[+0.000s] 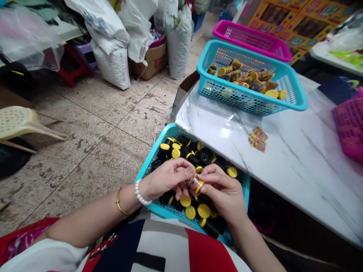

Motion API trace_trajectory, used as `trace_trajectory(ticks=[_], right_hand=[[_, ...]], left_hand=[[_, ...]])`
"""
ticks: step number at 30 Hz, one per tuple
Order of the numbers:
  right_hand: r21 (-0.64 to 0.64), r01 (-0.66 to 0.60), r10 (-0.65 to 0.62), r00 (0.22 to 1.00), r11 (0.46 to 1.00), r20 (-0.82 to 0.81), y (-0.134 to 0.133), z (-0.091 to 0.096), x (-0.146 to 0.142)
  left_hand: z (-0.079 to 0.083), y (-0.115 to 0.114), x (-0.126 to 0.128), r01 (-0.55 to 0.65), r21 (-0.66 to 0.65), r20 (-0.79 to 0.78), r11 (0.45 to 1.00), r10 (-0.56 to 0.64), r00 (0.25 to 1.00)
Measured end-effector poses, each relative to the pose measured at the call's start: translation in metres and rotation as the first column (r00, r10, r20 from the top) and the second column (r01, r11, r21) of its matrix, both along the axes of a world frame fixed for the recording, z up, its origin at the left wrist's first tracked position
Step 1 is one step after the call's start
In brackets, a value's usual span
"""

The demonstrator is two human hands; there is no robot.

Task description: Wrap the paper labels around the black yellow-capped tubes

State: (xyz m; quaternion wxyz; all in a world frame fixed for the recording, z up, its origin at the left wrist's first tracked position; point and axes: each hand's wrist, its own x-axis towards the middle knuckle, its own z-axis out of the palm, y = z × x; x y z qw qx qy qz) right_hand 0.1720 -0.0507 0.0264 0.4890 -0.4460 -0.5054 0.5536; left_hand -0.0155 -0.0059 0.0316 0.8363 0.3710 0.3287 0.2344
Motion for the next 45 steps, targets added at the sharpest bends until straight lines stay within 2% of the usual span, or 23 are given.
trace_trajectory(ticks=[2, 4, 6, 9, 11, 14, 16, 17, 19, 20, 21, 23, 24, 25, 27, 30, 31, 33, 35, 42, 45], right_hand=[[-0.037, 0.019, -0.022, 0.995, 0.999, -0.098, 0.001, -0.004, 0.000], [-0.051, 0.027, -0.032, 0.994, 0.998, -0.103, 0.002, -0.005, 0.000], [0.003, 0.028, -0.028, 0.999, 1.000, 0.035, 0.002, -0.002, 0.000], [0.190, 0.001, -0.057, 0.957, 0.982, 0.285, -0.002, 0.006, -0.002], [0.268, -0.032, -0.060, 0.942, 0.963, 0.329, -0.006, 0.009, -0.003], [0.282, -0.018, -0.069, 0.954, 0.959, 0.293, 0.002, 0.013, 0.007], [0.317, 0.064, -0.163, 0.940, 0.946, 0.300, 0.026, 0.024, 0.023], [0.364, 0.129, -0.249, 0.919, 0.923, 0.306, 0.043, 0.034, 0.033], [0.485, 0.268, -0.446, 0.843, 0.833, 0.300, 0.083, 0.063, 0.057], [0.552, 0.314, -0.535, 0.791, 0.772, 0.298, 0.104, 0.080, 0.069], [0.592, 0.322, -0.587, 0.739, 0.739, 0.331, 0.123, 0.095, 0.082], [0.578, 0.299, -0.581, 0.713, 0.759, 0.394, 0.152, 0.119, 0.106], [0.568, 0.300, -0.584, 0.695, 0.766, 0.420, 0.158, 0.124, 0.116], [0.557, 0.302, -0.587, 0.674, 0.774, 0.449, 0.160, 0.123, 0.125], [0.555, 0.292, -0.607, 0.573, 0.779, 0.550, 0.149, 0.108, 0.137], [0.524, 0.210, -0.564, 0.348, 0.826, 0.749, 0.114, 0.065, 0.151], [0.499, 0.194, -0.535, 0.301, 0.845, 0.789, 0.102, 0.051, 0.154], [0.460, 0.184, -0.495, 0.270, 0.868, 0.826, 0.086, 0.030, 0.158], [0.460, 0.187, -0.495, 0.260, 0.868, 0.829, 0.080, 0.019, 0.158], [0.462, 0.177, -0.494, 0.263, 0.869, 0.829, 0.091, 0.022, 0.163], [0.469, 0.151, -0.493, 0.242, 0.870, 0.836, 0.091, 0.022, 0.167]], left_hand=[[0.001, 0.001, 0.000, -0.013, 0.008, 0.051, 1.000, 0.013, 0.999], [0.000, 0.001, -0.001, -0.021, 0.022, 0.041, 1.000, 0.020, 0.999], [-0.001, 0.001, -0.001, -0.043, 0.001, 0.007, 0.999, 0.043, 0.999], [-0.001, -0.001, 0.002, -0.035, -0.045, -0.023, 0.998, 0.034, 0.999], [0.000, -0.003, 0.004, -0.009, -0.065, -0.034, 0.998, 0.006, 0.999], [0.001, -0.007, 0.005, -0.017, -0.093, -0.003, 0.995, 0.017, 1.000], [0.000, -0.010, 0.005, -0.035, -0.106, 0.031, 0.994, 0.038, 0.999], [-0.001, -0.012, 0.004, -0.037, -0.110, 0.039, 0.993, 0.042, 0.998], [-0.003, -0.016, 0.003, -0.027, -0.112, 0.030, 0.993, 0.030, 0.999], [-0.005, -0.017, 0.003, -0.015, -0.104, 0.019, 0.994, 0.017, 1.000], [-0.006, -0.019, 0.003, -0.002, -0.092, 0.009, 0.996, 0.003, 1.000], [-0.007, -0.021, 0.002, 0.016, -0.054, -0.013, 0.998, -0.017, 1.000], [-0.007, -0.022, 0.002, 0.015, -0.032, -0.026, 0.999, -0.016, 1.000], [-0.007, -0.022, 0.001, 0.008, -0.015, -0.036, 1.000, -0.009, 0.999], [-0.007, -0.021, -0.001, -0.022, -0.009, -0.048, 1.000, 0.022, 0.999], [-0.008, -0.018, -0.006, -0.066, -0.041, -0.039, 0.997, 0.065, 0.997], [-0.008, -0.017, -0.007, -0.068, -0.052, -0.035, 0.996, 0.066, 0.997], [-0.009, -0.016, -0.008, -0.050, -0.059, -0.029, 0.997, 0.048, 0.998], [-0.009, -0.016, -0.007, -0.025, -0.042, -0.026, 0.999, 0.024, 0.999], [-0.002, -0.022, 0.004, -0.046, 0.042, -0.095, 0.998, 0.049, 0.994], [-0.003, -0.024, 0.002, -0.044, 0.056, -0.107, 0.997, 0.050, 0.993]])
